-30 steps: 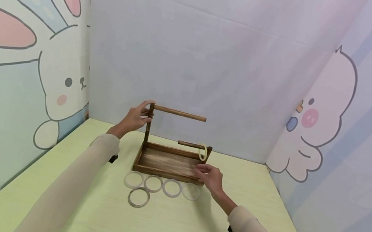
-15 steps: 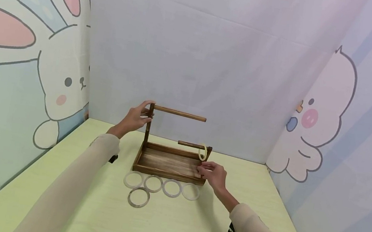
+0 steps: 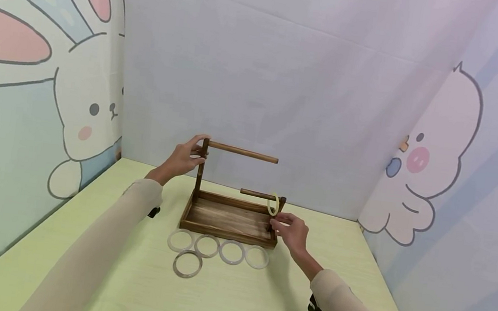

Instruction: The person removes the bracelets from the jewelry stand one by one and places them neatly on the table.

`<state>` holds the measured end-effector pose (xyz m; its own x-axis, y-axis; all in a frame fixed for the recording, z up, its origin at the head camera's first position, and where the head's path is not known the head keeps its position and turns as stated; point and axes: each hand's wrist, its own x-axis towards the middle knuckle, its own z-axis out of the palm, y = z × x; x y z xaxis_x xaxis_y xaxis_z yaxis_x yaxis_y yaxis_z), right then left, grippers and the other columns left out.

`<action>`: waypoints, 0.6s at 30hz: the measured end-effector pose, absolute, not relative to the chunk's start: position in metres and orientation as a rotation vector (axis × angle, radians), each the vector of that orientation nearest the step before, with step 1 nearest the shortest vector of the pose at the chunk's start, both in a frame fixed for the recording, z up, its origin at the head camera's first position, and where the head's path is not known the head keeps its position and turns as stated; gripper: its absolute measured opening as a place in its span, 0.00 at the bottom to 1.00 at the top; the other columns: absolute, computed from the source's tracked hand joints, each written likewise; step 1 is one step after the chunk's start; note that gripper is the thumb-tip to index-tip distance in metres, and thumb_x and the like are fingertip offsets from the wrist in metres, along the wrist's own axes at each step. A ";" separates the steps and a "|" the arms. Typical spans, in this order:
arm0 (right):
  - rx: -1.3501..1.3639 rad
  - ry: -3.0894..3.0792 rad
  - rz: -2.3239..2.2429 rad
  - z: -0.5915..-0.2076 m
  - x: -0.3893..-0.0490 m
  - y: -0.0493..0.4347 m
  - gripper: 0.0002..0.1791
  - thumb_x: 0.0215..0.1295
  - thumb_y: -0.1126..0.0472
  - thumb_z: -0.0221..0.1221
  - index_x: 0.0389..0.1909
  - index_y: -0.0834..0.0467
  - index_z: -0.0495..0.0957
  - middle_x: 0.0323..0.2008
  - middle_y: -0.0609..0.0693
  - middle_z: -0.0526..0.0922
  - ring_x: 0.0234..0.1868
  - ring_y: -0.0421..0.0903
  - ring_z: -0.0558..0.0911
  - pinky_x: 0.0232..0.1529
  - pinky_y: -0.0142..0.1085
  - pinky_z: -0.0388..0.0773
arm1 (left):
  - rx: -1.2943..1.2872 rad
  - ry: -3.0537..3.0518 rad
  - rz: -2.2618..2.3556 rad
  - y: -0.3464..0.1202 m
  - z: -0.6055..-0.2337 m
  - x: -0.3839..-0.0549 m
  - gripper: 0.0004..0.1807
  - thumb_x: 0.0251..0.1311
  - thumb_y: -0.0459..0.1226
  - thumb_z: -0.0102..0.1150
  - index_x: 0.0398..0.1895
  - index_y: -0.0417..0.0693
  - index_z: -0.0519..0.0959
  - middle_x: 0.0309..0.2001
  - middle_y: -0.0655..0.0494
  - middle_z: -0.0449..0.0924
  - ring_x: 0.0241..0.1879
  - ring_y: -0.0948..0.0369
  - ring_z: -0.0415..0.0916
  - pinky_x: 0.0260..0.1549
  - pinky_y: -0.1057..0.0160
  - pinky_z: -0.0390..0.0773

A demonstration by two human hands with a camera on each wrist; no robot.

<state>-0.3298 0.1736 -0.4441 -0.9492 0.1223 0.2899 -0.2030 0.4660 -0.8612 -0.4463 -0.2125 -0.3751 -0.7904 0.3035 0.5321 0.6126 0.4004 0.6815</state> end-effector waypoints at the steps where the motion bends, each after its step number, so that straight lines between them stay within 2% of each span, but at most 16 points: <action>1: 0.073 -2.408 1.477 -0.443 -0.330 0.173 0.14 0.64 0.67 0.72 0.47 0.69 0.86 0.44 0.65 0.89 0.37 0.55 0.91 0.36 0.44 0.90 | -0.796 -2.337 -1.349 -0.213 -0.375 -0.446 0.41 0.67 0.22 0.63 0.78 0.59 0.63 0.53 0.38 0.83 0.58 0.45 0.82 0.54 0.49 0.85; 6: 0.080 -2.414 1.456 -0.439 -0.332 0.171 0.13 0.65 0.66 0.71 0.47 0.68 0.86 0.44 0.64 0.89 0.37 0.56 0.91 0.36 0.43 0.90 | -0.803 -2.332 -1.364 -0.212 -0.376 -0.446 0.41 0.67 0.22 0.63 0.78 0.59 0.62 0.53 0.39 0.83 0.58 0.45 0.82 0.55 0.50 0.85; 11: 0.088 -2.397 1.496 -0.438 -0.333 0.167 0.13 0.68 0.69 0.68 0.49 0.72 0.84 0.44 0.68 0.88 0.39 0.62 0.90 0.34 0.40 0.90 | -0.795 -2.340 -1.372 -0.211 -0.376 -0.447 0.41 0.67 0.22 0.62 0.78 0.59 0.62 0.54 0.39 0.83 0.59 0.45 0.81 0.56 0.51 0.84; 18: 0.096 -2.364 1.576 -0.439 -0.334 0.162 0.13 0.71 0.71 0.63 0.52 0.75 0.81 0.45 0.72 0.86 0.40 0.67 0.89 0.36 0.49 0.90 | -0.788 -2.344 -1.364 -0.213 -0.376 -0.446 0.41 0.67 0.22 0.62 0.78 0.59 0.62 0.54 0.39 0.83 0.59 0.45 0.81 0.56 0.51 0.85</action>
